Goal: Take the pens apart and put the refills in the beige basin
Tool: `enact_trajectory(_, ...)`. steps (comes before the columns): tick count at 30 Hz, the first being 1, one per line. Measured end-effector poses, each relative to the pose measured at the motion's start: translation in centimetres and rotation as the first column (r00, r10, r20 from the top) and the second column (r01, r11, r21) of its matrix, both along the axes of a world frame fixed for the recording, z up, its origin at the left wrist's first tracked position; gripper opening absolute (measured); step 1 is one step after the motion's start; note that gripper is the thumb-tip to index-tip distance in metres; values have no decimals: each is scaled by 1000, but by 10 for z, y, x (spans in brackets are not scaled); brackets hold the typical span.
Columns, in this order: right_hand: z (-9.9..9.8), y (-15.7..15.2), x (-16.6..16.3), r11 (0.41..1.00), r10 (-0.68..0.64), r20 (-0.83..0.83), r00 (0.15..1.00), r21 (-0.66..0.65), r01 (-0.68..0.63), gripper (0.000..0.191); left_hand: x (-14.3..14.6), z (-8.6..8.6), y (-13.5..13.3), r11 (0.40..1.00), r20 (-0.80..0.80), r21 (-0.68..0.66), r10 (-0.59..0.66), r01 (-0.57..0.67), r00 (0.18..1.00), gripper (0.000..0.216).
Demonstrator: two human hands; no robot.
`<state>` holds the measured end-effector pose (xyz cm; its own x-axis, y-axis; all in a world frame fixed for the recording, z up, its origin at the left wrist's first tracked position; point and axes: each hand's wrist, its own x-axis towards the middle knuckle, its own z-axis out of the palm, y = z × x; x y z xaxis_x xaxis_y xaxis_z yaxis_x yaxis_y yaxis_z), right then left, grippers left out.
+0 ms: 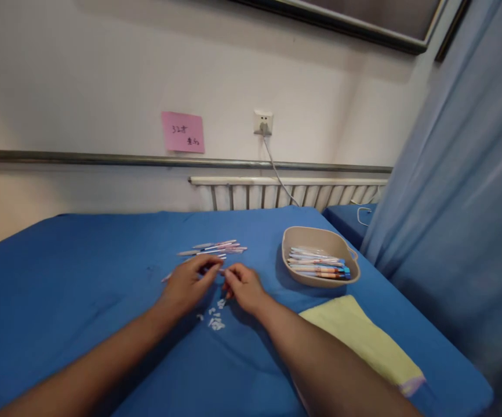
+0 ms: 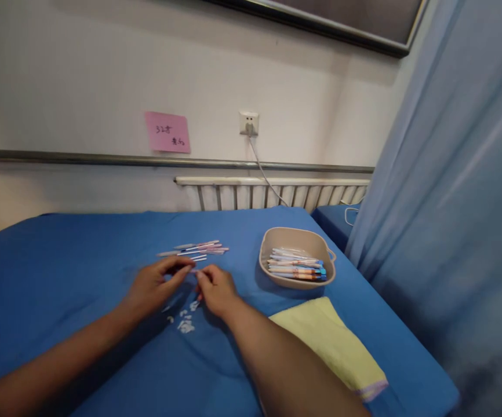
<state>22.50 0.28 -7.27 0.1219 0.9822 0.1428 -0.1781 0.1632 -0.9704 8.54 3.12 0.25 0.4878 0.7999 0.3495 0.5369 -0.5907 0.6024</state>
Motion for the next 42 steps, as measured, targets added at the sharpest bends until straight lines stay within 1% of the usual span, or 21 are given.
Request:
enact_trajectory(2, -2, 3, -1, 998, -58, 2, 998, -14, 58, 33, -51, -16, 9, 980, 4, -78, 184, -183, 983, 29)
enact_trajectory(4, -2, 5, 5, 990, -135, -22, 991, -29, 135, 36, -88, -31, 16, 937, -5, -136, 325, -323, 946, 32)
enact_trajectory(6, -3, 6, 11, 983, -178, -17, 984, -47, 177, 38, -109, -42, 23, 898, 31, -203, 404, -390, 914, 34)
enact_trajectory(7, -4, 6, 14, 980, -193, 1, 981, -50, 193, 38, -114, -45, 26, 886, 70, -200, 439, -419, 896, 34)
enact_trajectory(8, -5, 6, 17, 977, -208, 26, 978, -51, 209, 39, -115, -47, 29, 890, 82, -186, 437, -417, 896, 33)
enact_trajectory(11, -11, 7, 19, 974, -218, 68, 974, -50, 222, 39, -112, -51, 37, 913, 16, -156, 383, -376, 924, 32)
enact_trajectory(14, -16, 10, 19, 972, -224, 107, 969, -41, 230, 36, -107, -56, 44, 925, -11, -133, 358, -356, 934, 33)
enact_trajectory(16, -20, 13, 18, 969, -238, 137, 962, -31, 244, 34, -107, -59, 47, 945, -58, -75, 314, -318, 948, 33)
enact_trajectory(18, -24, 17, 18, 964, -257, 172, 951, -18, 264, 32, -106, -62, 49, 967, -126, 11, 252, -253, 959, 32)
enact_trajectory(20, -28, 20, 18, 959, -276, 203, 939, -5, 283, 29, -105, -63, 50, 977, -185, 79, 208, -197, 960, 33)
enact_trajectory(22, -32, 21, 18, 953, -298, 262, 918, 22, 303, 25, -102, -63, 50, 981, -231, 109, 180, -158, 956, 34)
enact_trajectory(24, -33, 23, 17, 944, -325, 402, 856, 93, 315, 21, -99, -63, 51, 986, -272, 118, 146, -117, 951, 34)
enact_trajectory(26, -31, 26, 15, 935, -353, 578, 736, 202, 291, 22, -97, -62, 51, 988, -301, 130, 116, -80, 946, 34)
enact_trajectory(28, -28, 32, 11, 929, -369, 701, 610, 290, 230, 26, -96, -63, 52, 988, -312, 143, 105, -62, 944, 33)
enact_trajectory(30, -25, 40, 7, 933, -359, 776, 519, 319, 168, 28, -95, -64, 51, 987, -311, 149, 99, -55, 945, 31)
enact_trajectory(33, -20, 51, 0, 954, -296, 859, 418, 288, 85, 25, -96, -65, 51, 990, -298, 130, 98, -61, 950, 27)
enact_trajectory(35, -19, 54, -4, 963, -260, 894, 366, 267, 32, 23, -97, -66, 49, 991, -281, 111, 107, -78, 954, 26)
enact_trajectory(37, -19, 53, -6, 966, -244, 909, 338, 260, -2, 21, -97, -66, 48, 992, -257, 94, 100, -78, 961, 24)
enact_trajectory(42, -18, 47, -5, 969, -223, 916, 334, 246, -26, 20, -99, -63, 43, 999, -223, 47, 11, -1, 975, 20)
